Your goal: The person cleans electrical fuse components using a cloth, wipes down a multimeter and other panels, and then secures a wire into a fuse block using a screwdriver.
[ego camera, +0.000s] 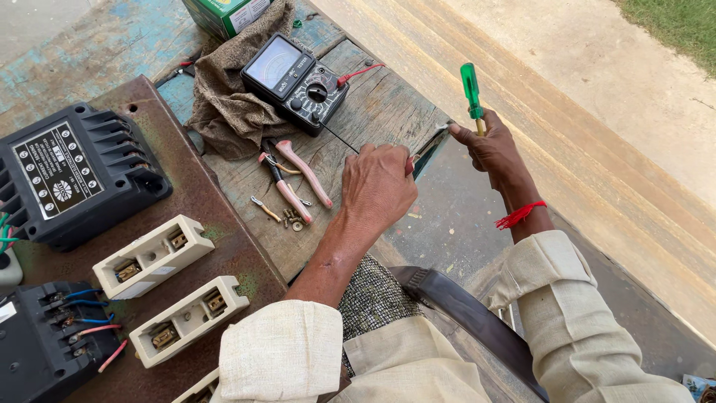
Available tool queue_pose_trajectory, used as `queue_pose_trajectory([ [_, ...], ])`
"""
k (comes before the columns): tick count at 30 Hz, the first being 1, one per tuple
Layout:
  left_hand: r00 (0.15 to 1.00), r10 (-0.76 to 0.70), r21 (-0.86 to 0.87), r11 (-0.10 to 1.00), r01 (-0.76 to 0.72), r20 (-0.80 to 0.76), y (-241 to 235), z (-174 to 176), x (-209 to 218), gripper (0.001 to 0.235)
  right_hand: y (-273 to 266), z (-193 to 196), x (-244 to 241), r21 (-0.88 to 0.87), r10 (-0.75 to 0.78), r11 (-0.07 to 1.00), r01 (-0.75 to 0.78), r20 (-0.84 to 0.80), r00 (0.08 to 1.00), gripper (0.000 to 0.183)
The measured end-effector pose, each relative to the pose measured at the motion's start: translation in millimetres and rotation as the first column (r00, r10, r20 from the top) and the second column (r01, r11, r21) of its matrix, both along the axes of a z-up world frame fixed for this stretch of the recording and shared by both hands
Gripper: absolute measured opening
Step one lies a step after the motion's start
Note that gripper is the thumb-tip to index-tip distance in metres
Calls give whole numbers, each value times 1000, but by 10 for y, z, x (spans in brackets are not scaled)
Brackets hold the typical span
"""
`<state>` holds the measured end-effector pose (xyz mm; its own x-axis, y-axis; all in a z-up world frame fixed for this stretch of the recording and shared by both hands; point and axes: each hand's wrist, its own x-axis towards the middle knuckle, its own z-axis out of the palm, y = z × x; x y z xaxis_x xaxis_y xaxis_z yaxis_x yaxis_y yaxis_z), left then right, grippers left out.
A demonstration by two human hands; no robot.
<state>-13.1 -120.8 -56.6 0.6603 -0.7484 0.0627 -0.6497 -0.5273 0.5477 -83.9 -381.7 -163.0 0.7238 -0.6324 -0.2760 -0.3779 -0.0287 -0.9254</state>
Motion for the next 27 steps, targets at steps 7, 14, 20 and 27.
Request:
queue_pose_trajectory([
  [7, 1000, -2, -25, 1000, 1, -14, -16, 11, 5, 8, 241, 666, -211, -331, -13, 942, 57, 134, 991, 64],
  [14, 970, 117, -67, 989, -134, -214, 165, 236, 120, 15, 748, 830, -255, 291, -14, 933, -212, 617, 787, 43],
  [20, 980, 178, -75, 980, -185, -94, 971, 720, 261, 10, 1700, 1099, -71, 432, 79, 733, -525, 712, 697, 41],
  [27, 923, 369, -139, 914, -381, -105, 2553, 988, 124, 25, 2832, 1406, -11, 170, 470, 684, -709, 640, 608, 21],
])
